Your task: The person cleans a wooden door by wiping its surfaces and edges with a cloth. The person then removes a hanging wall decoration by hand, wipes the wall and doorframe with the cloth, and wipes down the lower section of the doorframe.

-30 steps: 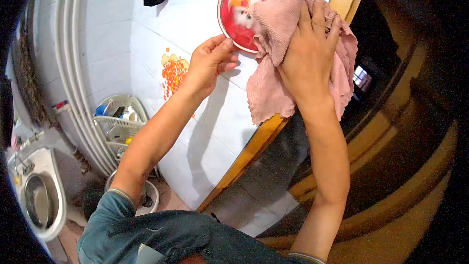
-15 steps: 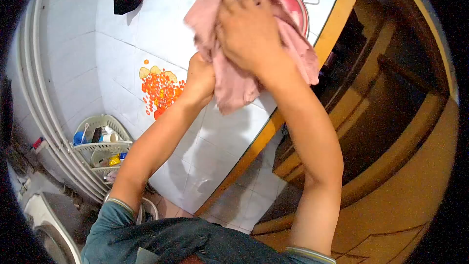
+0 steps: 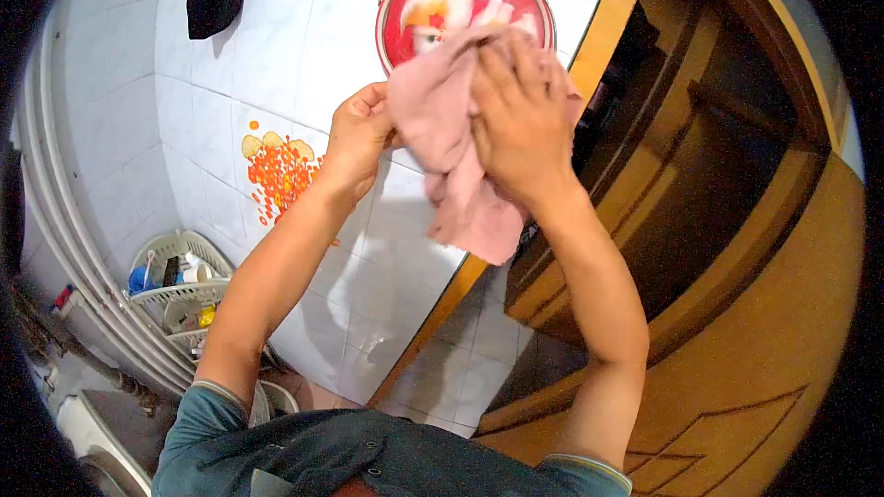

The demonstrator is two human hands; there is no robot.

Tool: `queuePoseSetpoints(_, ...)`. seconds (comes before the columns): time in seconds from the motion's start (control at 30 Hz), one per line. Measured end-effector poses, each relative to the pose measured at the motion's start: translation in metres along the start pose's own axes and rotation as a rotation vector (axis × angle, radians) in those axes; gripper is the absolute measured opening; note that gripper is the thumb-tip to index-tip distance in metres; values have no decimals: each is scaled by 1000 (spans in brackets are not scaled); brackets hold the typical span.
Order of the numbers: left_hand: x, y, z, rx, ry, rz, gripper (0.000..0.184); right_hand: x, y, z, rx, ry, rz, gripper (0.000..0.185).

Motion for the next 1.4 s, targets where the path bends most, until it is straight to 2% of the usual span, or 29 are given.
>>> queuePoseSetpoints(0.13, 3, -2, 2, 5, 21, -30, 19, 13, -3, -39, 143, -86, 81, 40)
queuePoseSetpoints(0.27, -2, -4, -4, -36, -48, -23, 25, -7, -19, -89, 161, -168, 108, 39)
queuePoseSetpoints(0.3, 10, -18, -9, -73, -246, -50, 27, -16, -33, -97, -97, -138, 178, 63)
queuePoseSetpoints(0.33, 16, -11, -7, -124, -516, -530, 33, -19, -39, -93, -228, -127, 213, 78)
queuePoseSetpoints(0.37, 22, -4, -3, -51, -831, -967, 38, -23, -45, -88, -359, -111, 244, 92)
queuePoseSetpoints(0.4, 22, -5, 0, -52, -829, -967, 38, -34, -41, -73, -140, -41, 59, 64)
queuePoseSetpoints(0.43, 25, -9, 5, -106, -818, -831, 38, -43, -34, -59, 80, 32, -127, 39)
queuePoseSetpoints(0.57, 42, -27, 23, -313, -754, -293, 40, -38, -18, -12, 75, -29, -193, 43)
queuePoseSetpoints(0.67, 21, -17, 8, -179, -526, -1290, 33, -24, -14, 25, 87, -12, -139, 41)
queuePoseSetpoints(0.73, 3, -5, 2, 3, -58, 28, 25, -21, -11, 39, 77, -20, -121, 37)
queuePoseSetpoints(0.77, 3, -3, 1, -14, -36, -11, 18, -20, -14, 47, 84, 23, -154, 35)
queuePoseSetpoints(0.83, 3, -2, 2, -5, -13, -42, 20, -23, -12, 48, 114, 75, -196, 28)
queuePoseSetpoints(0.9, 0, -1, 1, 5, 11, -71, 22, -25, -13, 44, 134, 85, -233, 29)
queuePoseSetpoints(0.97, -5, 1, -2, -2, -67, 26, 22, -28, -14, 37, 151, 96, -270, 29)
queuePoseSetpoints(1.17, -5, 2, -1, 12, -64, -16, 21, -22, -11, 31, 52, 220, -303, 37)
queuePoseSetpoints(1.23, 2, -1, 4, 19, -33, -71, 21, -1, -2, 37, 80, 80, -193, 39)
queuePoseSetpoints(1.27, 3, -2, 5, 22, -1, -129, 21, 10, 1, 41, 79, 86, -194, 39)
queuePoseSetpoints(1.4, -1, -3, 5, 79, -1, -157, 22, 52, 24, 47, 363, -233, -112, 45)
Point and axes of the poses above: each hand's wrist, its own z-axis away from the middle knuckle, its own y-axis out of the back of the hand, x = y × z, the point moved 3 cm from there along -z, towards the middle knuckle, and after that the axes turned 1 degree about -x, right-handed, at the moved point
